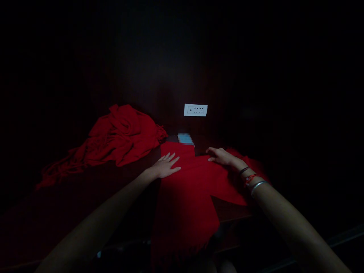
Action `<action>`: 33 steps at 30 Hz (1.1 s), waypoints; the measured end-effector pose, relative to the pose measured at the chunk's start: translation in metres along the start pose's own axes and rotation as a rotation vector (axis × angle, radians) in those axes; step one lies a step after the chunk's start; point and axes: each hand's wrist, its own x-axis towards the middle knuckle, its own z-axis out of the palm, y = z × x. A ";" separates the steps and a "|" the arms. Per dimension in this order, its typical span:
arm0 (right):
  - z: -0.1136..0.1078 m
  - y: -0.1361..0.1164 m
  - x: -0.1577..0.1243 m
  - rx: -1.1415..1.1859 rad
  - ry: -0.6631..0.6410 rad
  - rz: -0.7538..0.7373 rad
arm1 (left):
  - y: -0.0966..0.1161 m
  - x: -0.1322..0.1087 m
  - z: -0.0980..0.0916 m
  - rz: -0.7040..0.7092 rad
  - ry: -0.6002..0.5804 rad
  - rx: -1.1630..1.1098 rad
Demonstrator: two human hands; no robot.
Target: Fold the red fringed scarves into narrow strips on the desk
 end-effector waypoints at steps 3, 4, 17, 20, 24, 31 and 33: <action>0.003 -0.005 0.004 -0.198 0.057 0.054 | 0.004 -0.002 0.000 -0.018 0.065 0.028; 0.007 -0.008 0.005 -0.250 0.050 0.065 | 0.005 -0.004 0.000 -0.001 0.111 0.039; -0.039 0.016 -0.030 0.294 -0.476 0.147 | 0.009 -0.006 -0.007 0.070 -0.054 0.002; -0.069 0.030 -0.041 0.207 -0.499 0.164 | 0.008 -0.003 -0.007 0.029 -0.114 0.010; -0.068 0.025 -0.038 -0.297 -0.262 0.347 | 0.011 -0.002 -0.007 -0.009 -0.116 0.013; 0.005 -0.043 -0.021 -0.478 0.253 0.175 | 0.027 -0.013 -0.007 0.164 0.060 0.084; 0.015 -0.059 -0.023 -0.275 0.175 -0.023 | 0.030 -0.014 -0.007 0.147 -0.006 0.065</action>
